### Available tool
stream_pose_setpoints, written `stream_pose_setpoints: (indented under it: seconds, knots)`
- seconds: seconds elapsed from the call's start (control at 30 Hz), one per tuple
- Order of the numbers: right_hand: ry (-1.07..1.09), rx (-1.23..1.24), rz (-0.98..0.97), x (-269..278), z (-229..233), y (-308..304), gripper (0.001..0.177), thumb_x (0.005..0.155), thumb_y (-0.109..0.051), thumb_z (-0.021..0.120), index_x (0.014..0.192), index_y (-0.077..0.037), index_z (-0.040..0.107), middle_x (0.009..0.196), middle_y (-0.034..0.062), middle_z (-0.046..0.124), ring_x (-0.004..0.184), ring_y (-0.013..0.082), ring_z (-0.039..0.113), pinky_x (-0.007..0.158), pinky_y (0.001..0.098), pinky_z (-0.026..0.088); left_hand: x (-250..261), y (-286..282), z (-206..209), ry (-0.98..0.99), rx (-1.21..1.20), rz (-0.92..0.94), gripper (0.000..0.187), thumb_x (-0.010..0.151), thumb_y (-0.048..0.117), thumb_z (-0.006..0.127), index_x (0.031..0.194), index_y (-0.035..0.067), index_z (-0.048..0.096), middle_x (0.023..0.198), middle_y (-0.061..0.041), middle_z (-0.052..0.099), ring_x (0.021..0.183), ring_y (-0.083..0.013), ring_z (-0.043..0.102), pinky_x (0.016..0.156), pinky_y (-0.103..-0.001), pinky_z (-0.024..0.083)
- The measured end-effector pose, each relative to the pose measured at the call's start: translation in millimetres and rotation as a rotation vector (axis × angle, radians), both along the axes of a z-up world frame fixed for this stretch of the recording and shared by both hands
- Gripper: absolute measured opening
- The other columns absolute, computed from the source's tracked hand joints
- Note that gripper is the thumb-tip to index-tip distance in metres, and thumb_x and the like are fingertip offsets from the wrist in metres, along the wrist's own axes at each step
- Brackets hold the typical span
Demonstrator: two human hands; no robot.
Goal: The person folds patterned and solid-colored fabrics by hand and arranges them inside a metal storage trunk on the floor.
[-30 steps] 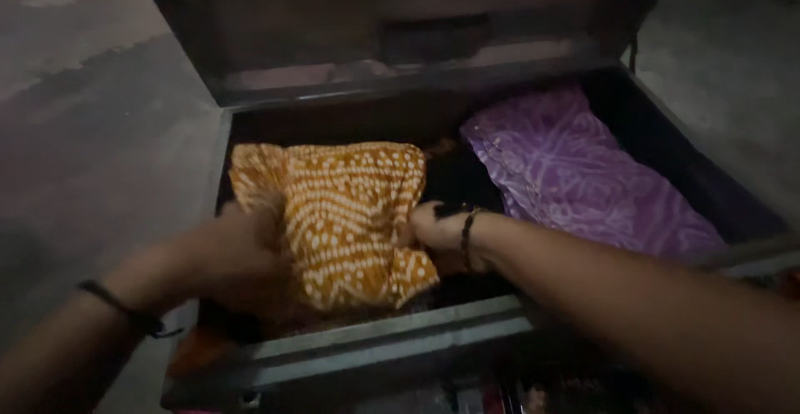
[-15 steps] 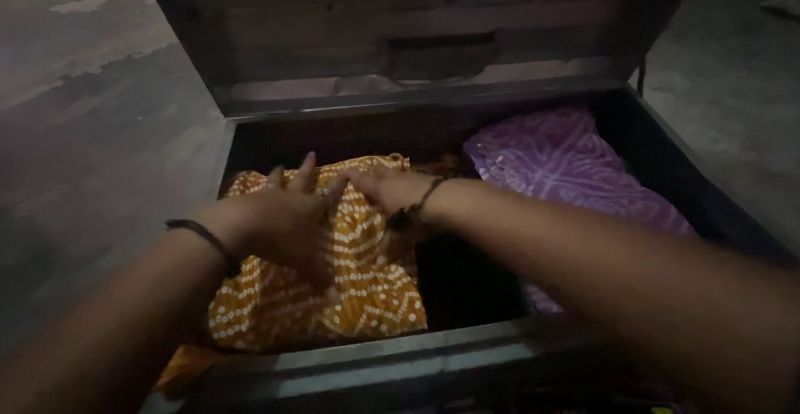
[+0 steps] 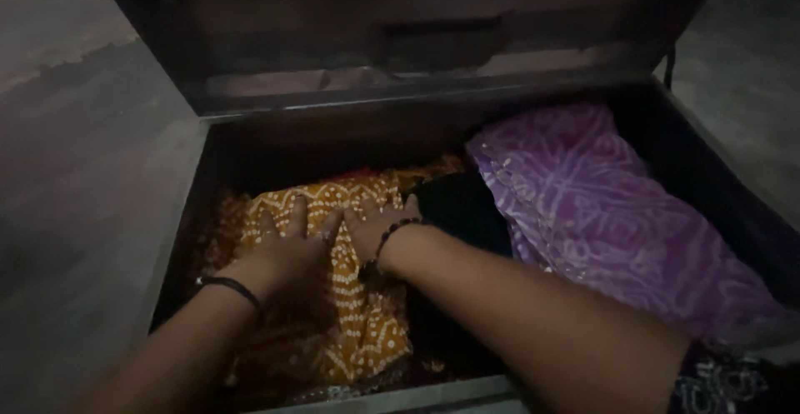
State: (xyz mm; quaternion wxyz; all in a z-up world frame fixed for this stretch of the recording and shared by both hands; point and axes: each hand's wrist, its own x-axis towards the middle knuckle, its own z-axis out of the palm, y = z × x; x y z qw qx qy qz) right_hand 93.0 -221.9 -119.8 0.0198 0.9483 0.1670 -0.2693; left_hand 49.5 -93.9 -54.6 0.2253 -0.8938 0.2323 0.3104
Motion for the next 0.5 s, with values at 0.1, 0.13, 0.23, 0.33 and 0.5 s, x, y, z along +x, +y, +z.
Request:
stream_pose_setpoints:
  seconds: [0.1, 0.13, 0.23, 0.33, 0.5]
  knots:
    - [0.021, -0.02, -0.016, -7.4, 10.6, 1.5, 0.084, 0.102, -0.021, 0.055, 0.166, -0.022, 0.001, 0.173, 0.0124, 0.002, 0.156, 0.037, 0.022, 0.124, 0.0684, 0.007, 1.2, 1.5, 0.8, 0.033, -0.118, 0.415, 0.144, 0.072, 0.054, 0.092, 0.164, 0.036, -0.017, 0.172, -0.018, -0.023, 0.155, -0.0561, -0.01, 0.12, -0.073, 0.023]
    - [0.028, -0.005, -0.031, -9.6, 14.8, 1.7, 0.082, 0.103, -0.024, 0.054, 0.166, -0.023, 0.001, 0.173, 0.0114, 0.001, 0.156, 0.0368, 0.021, 0.124, 0.0686, 0.006, -0.6, 2.6, -0.5, 0.024, -0.13, 0.406, 0.144, 0.071, 0.056, 0.091, 0.164, 0.037, -0.016, 0.172, -0.019, -0.021, 0.155, -0.0561, -0.009, 0.119, -0.074, 0.023]
    - [-0.057, -0.039, 0.02, -22.8, 25.8, 0.1, 0.087, 0.099, -0.018, 0.057, 0.166, -0.021, 0.002, 0.173, 0.0115, 0.0, 0.155, 0.0376, 0.02, 0.122, 0.0685, 0.006, -1.6, 7.7, -7.6, -0.049, -0.182, 0.356, 0.138, 0.073, 0.059, 0.087, 0.164, 0.038, -0.013, 0.172, -0.021, -0.017, 0.152, -0.0597, -0.007, 0.116, -0.076, 0.025]
    - [-0.141, -0.057, 0.008, -39.5, 36.7, -5.0, 0.08, 0.103, -0.031, 0.057, 0.166, -0.021, 0.009, 0.169, 0.0199, 0.015, 0.157, 0.0435, 0.012, 0.123, 0.0699, 0.005, -7.6, 6.2, -2.4, -0.097, -0.204, 0.291, 0.133, 0.077, 0.061, 0.083, 0.165, 0.036, -0.012, 0.171, -0.024, -0.015, 0.15, -0.064, -0.006, 0.114, -0.075, 0.027]
    - [-0.262, 0.087, 0.033, -43.7, 32.4, -17.2, 0.08, 0.099, -0.029, 0.062, 0.165, -0.026, 0.016, 0.165, 0.0229, 0.026, 0.155, 0.0449, 0.019, 0.12, 0.0718, 0.011, -28.0, 27.9, 50.0, 0.036, -0.265, 0.332, 0.152, 0.067, 0.064, 0.095, 0.164, 0.021, -0.014, 0.169, -0.023, -0.017, 0.155, -0.0492, -0.009, 0.126, -0.061, 0.016]
